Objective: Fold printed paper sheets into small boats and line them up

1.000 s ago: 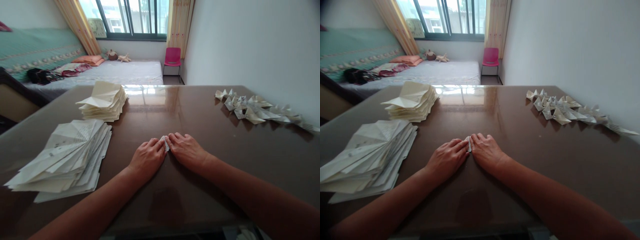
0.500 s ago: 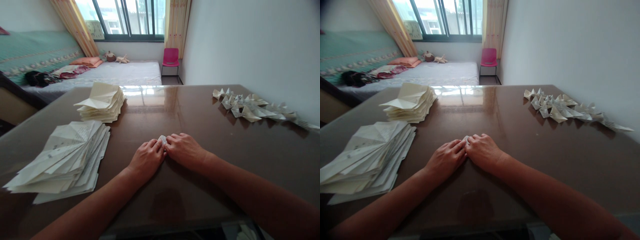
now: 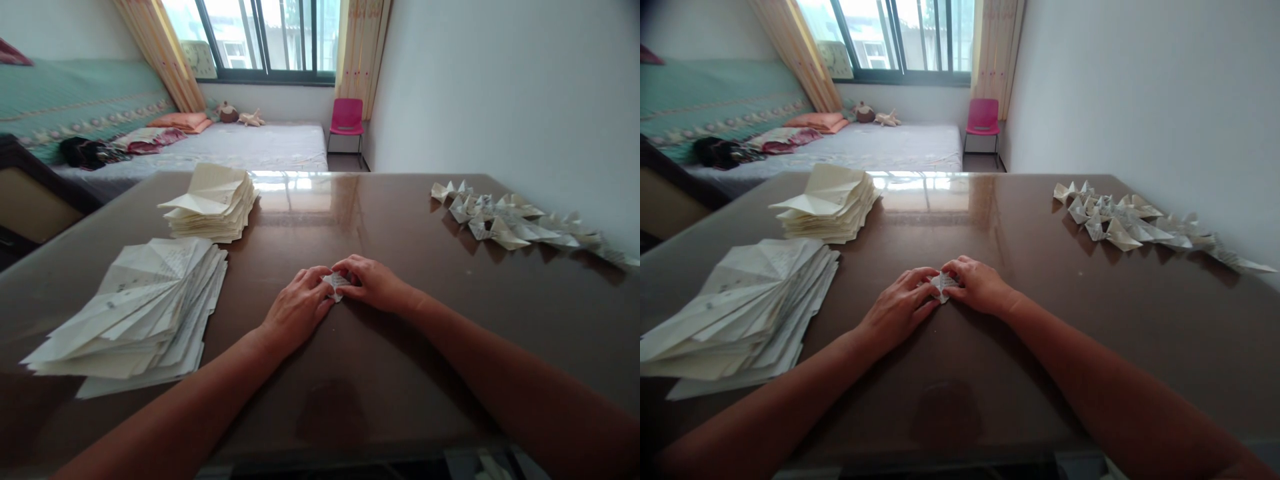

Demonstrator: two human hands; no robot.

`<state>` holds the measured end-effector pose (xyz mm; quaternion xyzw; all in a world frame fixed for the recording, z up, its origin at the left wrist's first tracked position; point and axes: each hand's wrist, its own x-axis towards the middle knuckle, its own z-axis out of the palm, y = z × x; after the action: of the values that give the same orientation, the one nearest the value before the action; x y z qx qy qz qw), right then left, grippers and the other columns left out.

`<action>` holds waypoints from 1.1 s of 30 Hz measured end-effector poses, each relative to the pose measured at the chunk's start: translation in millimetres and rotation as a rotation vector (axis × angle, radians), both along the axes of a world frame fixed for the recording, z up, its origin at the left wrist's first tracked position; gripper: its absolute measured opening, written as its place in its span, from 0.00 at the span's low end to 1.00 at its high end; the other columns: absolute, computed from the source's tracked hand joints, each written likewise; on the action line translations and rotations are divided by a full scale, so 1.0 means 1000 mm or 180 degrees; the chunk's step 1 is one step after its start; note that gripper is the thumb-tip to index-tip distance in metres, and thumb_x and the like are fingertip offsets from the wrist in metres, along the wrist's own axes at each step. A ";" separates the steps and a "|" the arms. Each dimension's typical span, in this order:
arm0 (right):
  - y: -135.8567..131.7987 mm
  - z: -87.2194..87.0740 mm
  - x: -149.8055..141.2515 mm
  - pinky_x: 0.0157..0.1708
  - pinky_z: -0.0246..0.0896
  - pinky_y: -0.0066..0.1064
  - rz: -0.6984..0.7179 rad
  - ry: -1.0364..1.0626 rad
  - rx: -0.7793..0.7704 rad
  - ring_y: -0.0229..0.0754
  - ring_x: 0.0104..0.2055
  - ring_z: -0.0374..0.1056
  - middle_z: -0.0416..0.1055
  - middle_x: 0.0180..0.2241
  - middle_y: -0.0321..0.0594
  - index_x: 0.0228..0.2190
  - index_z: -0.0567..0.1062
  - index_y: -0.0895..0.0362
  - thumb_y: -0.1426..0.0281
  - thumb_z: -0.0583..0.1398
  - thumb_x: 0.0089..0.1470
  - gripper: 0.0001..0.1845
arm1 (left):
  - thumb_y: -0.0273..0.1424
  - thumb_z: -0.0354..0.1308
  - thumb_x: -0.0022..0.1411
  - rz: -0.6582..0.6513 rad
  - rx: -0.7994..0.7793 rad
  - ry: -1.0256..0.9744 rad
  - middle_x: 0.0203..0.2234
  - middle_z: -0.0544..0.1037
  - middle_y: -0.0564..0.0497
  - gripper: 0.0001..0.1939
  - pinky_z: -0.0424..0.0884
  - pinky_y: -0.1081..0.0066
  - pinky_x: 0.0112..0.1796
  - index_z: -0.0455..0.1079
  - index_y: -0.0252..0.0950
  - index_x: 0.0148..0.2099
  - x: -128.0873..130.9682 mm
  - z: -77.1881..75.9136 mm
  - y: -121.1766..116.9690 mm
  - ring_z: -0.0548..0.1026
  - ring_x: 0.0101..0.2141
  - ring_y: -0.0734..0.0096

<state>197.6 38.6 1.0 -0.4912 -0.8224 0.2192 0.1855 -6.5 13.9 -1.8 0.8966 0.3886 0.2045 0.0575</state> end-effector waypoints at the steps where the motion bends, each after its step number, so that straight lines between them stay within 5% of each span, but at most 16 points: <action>1: 0.000 0.001 0.000 0.34 0.60 0.27 -0.0015 0.0078 -0.0061 0.35 0.32 0.65 0.70 0.36 0.37 0.44 0.74 0.55 0.65 0.64 0.50 0.18 | 0.30 0.54 0.63 -0.0006 -0.0021 -0.0074 0.52 0.69 0.48 0.06 0.70 0.60 0.50 0.72 0.40 0.40 0.000 -0.001 0.000 0.69 0.49 0.62; 7: 0.004 0.006 0.002 0.33 0.61 0.27 0.0004 0.0550 -0.0357 0.34 0.30 0.64 0.69 0.31 0.35 0.43 0.75 0.59 0.70 0.66 0.45 0.20 | 0.28 0.58 0.59 -0.0007 -0.0127 -0.0539 0.51 0.67 0.48 0.13 0.69 0.61 0.52 0.68 0.41 0.48 0.000 -0.005 0.002 0.68 0.51 0.63; 13: 0.006 0.005 0.002 0.29 0.58 0.25 -0.0067 0.1132 -0.0276 0.33 0.28 0.62 0.68 0.26 0.33 0.30 0.76 0.59 0.67 0.64 0.49 0.07 | 0.26 0.56 0.60 -0.0034 -0.0075 -0.0751 0.49 0.69 0.46 0.23 0.70 0.64 0.50 0.62 0.40 0.57 0.000 -0.004 0.004 0.70 0.49 0.65; 20: -0.002 0.010 -0.002 0.28 0.57 0.24 0.0152 0.1242 0.0488 0.32 0.26 0.62 0.71 0.28 0.35 0.31 0.78 0.57 0.65 0.62 0.53 0.08 | 0.30 0.54 0.65 0.0034 0.0566 -0.1061 0.38 0.76 0.49 0.11 0.71 0.69 0.43 0.72 0.39 0.48 -0.005 0.005 0.007 0.72 0.39 0.70; 33: -0.001 0.008 0.001 0.32 0.61 0.25 0.0311 0.1101 0.0556 0.35 0.31 0.68 0.75 0.33 0.39 0.32 0.79 0.56 0.66 0.60 0.56 0.09 | 0.34 0.54 0.65 0.0308 0.0334 -0.0893 0.37 0.78 0.52 0.08 0.69 0.73 0.38 0.74 0.41 0.41 -0.006 0.005 0.009 0.73 0.39 0.71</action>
<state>198.9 37.8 8.9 -0.3876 -0.8171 0.2368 0.3551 -12.5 23.1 3.3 0.8412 0.4083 0.3503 0.0544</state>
